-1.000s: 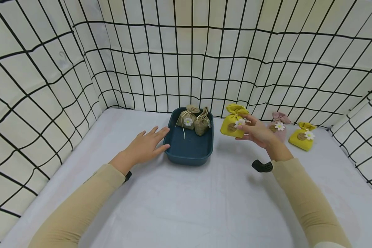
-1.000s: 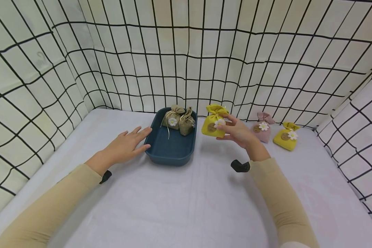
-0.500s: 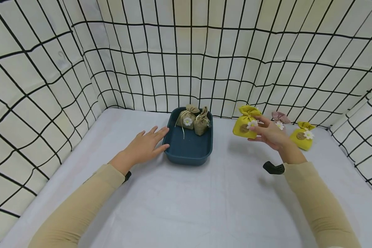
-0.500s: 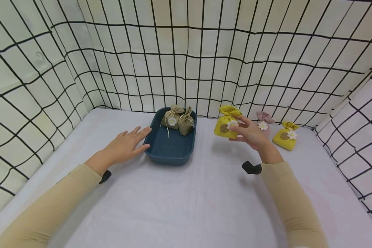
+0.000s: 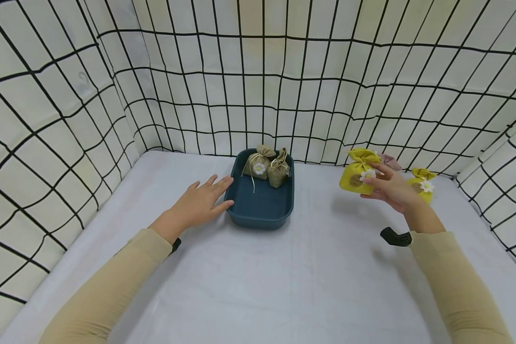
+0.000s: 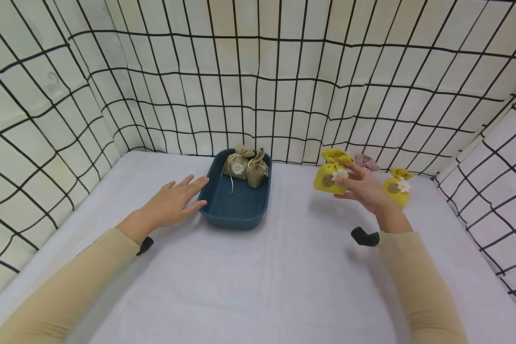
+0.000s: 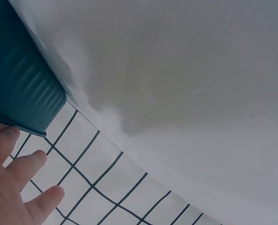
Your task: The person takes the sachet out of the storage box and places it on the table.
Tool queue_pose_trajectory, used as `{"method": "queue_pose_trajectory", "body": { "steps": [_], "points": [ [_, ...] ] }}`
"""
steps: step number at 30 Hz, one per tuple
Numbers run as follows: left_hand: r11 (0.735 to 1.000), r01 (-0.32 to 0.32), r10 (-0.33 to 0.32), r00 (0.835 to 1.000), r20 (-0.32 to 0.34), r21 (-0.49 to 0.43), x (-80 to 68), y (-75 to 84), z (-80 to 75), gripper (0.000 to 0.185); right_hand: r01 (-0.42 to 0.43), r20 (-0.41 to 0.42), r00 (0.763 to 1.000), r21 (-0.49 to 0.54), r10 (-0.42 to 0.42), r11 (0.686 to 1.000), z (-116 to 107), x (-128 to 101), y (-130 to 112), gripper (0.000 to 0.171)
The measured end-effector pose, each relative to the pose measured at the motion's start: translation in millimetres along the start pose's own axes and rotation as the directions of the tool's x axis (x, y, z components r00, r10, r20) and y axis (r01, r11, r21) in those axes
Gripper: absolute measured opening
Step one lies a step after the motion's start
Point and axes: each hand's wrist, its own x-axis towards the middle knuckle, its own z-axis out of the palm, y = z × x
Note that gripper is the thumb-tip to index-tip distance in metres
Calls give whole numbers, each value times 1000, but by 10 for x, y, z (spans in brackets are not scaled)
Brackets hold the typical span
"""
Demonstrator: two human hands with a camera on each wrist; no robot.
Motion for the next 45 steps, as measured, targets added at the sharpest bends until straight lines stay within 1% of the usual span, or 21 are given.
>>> {"method": "queue_pose_trajectory", "body": {
  "steps": [5, 12, 14, 18, 20, 26, 34, 41, 45],
  "points": [
    [1000, -6, 6, 1000, -4, 6, -2, -19, 4, 72, 0, -15, 1000, -2, 0, 1000, -120, -65, 15, 83],
    [1000, -9, 10, 1000, -10, 17, -8, -13, 1, 71, 40, -34, 999, 29, -39, 999, -307, -175, 57, 61],
    [1000, -9, 9, 1000, -9, 18, -6, -12, -2, 72, 45, -45, 998, 34, -44, 998, -364, -208, 47, 63],
    [1000, -7, 7, 1000, -9, 11, -2, -17, -11, 71, 52, -72, 996, 33, -49, 998, -464, -278, 28, 79],
    [1000, -6, 6, 1000, -12, 6, -5, -19, -13, 71, 53, -82, 995, 39, -50, 998, -502, -311, 31, 84],
    [1000, -13, 13, 1000, -21, 7, -16, -29, 5, 71, 59, -87, 995, 107, -50, 992, -570, -382, 100, 83],
    [1000, -16, 17, 1000, -22, 15, -7, -24, 19, 71, 67, -127, 991, 155, -47, 986, -666, -473, 181, 85],
    [1000, -21, 21, 999, -33, 4, -12, -17, 16, 71, 128, -139, 986, 258, -94, 958, -736, -539, 206, 86],
    [1000, -16, 16, 1000, -26, 0, -9, -14, 17, 71, 115, -192, 980, 299, -58, 947, -743, -548, 231, 89]
  ]
}}
